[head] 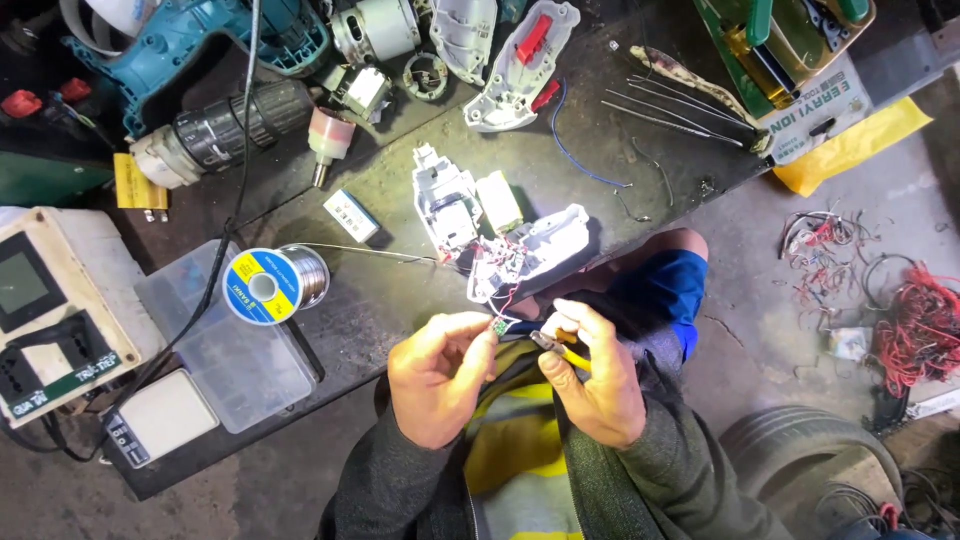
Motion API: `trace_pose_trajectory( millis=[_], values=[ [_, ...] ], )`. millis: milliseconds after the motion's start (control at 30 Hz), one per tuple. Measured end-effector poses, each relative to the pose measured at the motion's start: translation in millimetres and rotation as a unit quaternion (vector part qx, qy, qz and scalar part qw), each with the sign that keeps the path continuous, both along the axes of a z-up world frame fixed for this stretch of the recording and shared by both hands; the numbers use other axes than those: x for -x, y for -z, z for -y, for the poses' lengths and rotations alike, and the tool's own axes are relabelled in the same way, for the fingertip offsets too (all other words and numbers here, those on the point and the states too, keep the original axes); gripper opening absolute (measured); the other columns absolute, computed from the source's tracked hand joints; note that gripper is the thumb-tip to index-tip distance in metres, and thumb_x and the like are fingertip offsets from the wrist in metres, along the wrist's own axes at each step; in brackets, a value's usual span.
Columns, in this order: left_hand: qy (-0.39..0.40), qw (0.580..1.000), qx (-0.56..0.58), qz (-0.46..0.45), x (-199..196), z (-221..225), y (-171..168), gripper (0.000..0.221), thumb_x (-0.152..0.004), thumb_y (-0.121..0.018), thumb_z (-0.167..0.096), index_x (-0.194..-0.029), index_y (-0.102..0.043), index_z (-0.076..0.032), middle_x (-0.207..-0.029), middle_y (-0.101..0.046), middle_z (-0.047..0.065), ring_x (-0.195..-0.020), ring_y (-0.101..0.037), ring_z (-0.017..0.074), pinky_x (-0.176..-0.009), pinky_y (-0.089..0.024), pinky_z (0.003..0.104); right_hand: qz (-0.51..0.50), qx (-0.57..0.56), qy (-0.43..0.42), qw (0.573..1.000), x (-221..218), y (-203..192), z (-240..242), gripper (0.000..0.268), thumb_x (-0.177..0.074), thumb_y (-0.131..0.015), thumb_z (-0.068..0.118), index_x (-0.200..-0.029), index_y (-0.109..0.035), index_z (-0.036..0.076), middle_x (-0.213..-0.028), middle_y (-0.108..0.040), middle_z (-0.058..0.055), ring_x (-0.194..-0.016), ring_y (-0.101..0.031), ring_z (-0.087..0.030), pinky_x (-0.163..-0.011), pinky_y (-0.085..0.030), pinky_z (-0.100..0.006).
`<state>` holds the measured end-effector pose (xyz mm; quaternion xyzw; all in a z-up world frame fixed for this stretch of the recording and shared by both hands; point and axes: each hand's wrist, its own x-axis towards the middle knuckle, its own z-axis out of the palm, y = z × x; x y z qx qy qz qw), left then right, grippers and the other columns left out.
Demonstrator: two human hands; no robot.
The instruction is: Soldering electrical wires to a circuit board inside a device housing on a repair bench.
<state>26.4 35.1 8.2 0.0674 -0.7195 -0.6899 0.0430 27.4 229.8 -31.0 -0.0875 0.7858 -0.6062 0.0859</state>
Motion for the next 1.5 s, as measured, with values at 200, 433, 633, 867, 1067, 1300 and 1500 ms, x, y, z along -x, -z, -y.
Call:
trace_pose_trajectory(
  millis=[200, 433, 633, 867, 1067, 1300, 1500],
  values=[
    [-0.044, 0.989, 0.109, -0.087, -3, -15, 0, 0.012, -0.091, -0.072, 0.001, -0.103, -0.072, -0.001, -0.085, -0.071, 0.010, -0.066, -0.067, 0.0121, -0.058, -0.056, 0.022, -0.100, -0.086, -0.038, 0.991, 11, -3, 3, 0.037, -0.103, -0.056, 0.031, -0.120, -0.065, -0.001, -0.117, -0.061, -0.016, -0.112, -0.063, -0.028, -0.100, -0.053, -0.036],
    [-0.046, 0.983, 0.128, -0.124, -4, -25, 8, 0.013, -0.091, -0.071, 0.001, -0.104, -0.071, -0.002, -0.080, -0.067, 0.008, -0.060, -0.057, 0.0111, -0.052, -0.049, 0.021, -0.104, -0.091, -0.041, 0.990, 10, 4, 8, 0.035, -0.104, -0.054, 0.029, -0.118, -0.060, -0.003, -0.113, -0.063, -0.016, -0.108, -0.061, -0.031, -0.098, -0.051, -0.040],
    [-0.029, 0.987, 0.116, -0.108, -4, -29, 15, 0.014, -0.091, -0.071, 0.003, -0.104, -0.071, -0.003, -0.080, -0.068, 0.008, -0.060, -0.056, 0.0113, -0.056, -0.051, 0.022, -0.107, -0.073, -0.044, 0.991, 13, 8, 9, 0.036, -0.104, -0.053, 0.032, -0.110, -0.059, -0.003, -0.105, -0.061, -0.016, -0.097, -0.062, -0.029, -0.089, -0.053, -0.040],
    [-0.031, 0.992, 0.100, -0.070, -8, -35, 16, 0.011, -0.094, -0.069, -0.001, -0.104, -0.072, -0.005, -0.081, -0.067, 0.005, -0.060, -0.056, 0.0093, -0.055, -0.049, 0.022, -0.133, -0.076, -0.038, 0.987, 15, 6, 9, 0.041, -0.104, -0.052, 0.037, -0.105, -0.058, -0.003, -0.100, -0.060, -0.015, -0.090, -0.062, -0.029, -0.082, -0.053, -0.039],
    [-0.012, 0.996, 0.076, -0.052, -10, -36, 17, 0.007, -0.096, -0.068, -0.006, -0.101, -0.072, -0.004, -0.080, -0.066, 0.005, -0.061, -0.055, 0.0099, -0.055, -0.046, 0.023, -0.188, -0.124, -0.015, 0.974, 17, 7, 6, 0.040, -0.103, -0.054, 0.039, -0.106, -0.060, 0.000, -0.103, -0.061, -0.016, -0.093, -0.062, -0.031, -0.083, -0.055, -0.041],
    [0.024, 0.995, 0.081, -0.052, -8, -34, 14, 0.007, -0.098, -0.065, -0.008, -0.099, -0.071, -0.005, -0.078, -0.060, 0.003, -0.062, -0.052, 0.0110, -0.056, -0.043, 0.024, -0.213, -0.121, -0.007, 0.969, 20, 9, 4, 0.036, -0.102, -0.056, 0.037, -0.095, -0.059, 0.001, -0.090, -0.061, -0.012, -0.078, -0.062, -0.027, -0.069, -0.053, -0.039],
    [0.036, 0.993, 0.100, -0.058, -8, -33, 11, 0.007, -0.098, -0.064, -0.009, -0.096, -0.070, -0.005, -0.075, -0.058, 0.002, -0.061, -0.049, 0.0116, -0.057, -0.042, 0.025, -0.265, -0.162, 0.011, 0.951, 21, 10, 3, 0.039, -0.105, -0.050, 0.038, -0.096, -0.060, 0.001, -0.092, -0.060, -0.013, -0.075, -0.058, -0.029, -0.065, -0.049, -0.041]
  ],
)
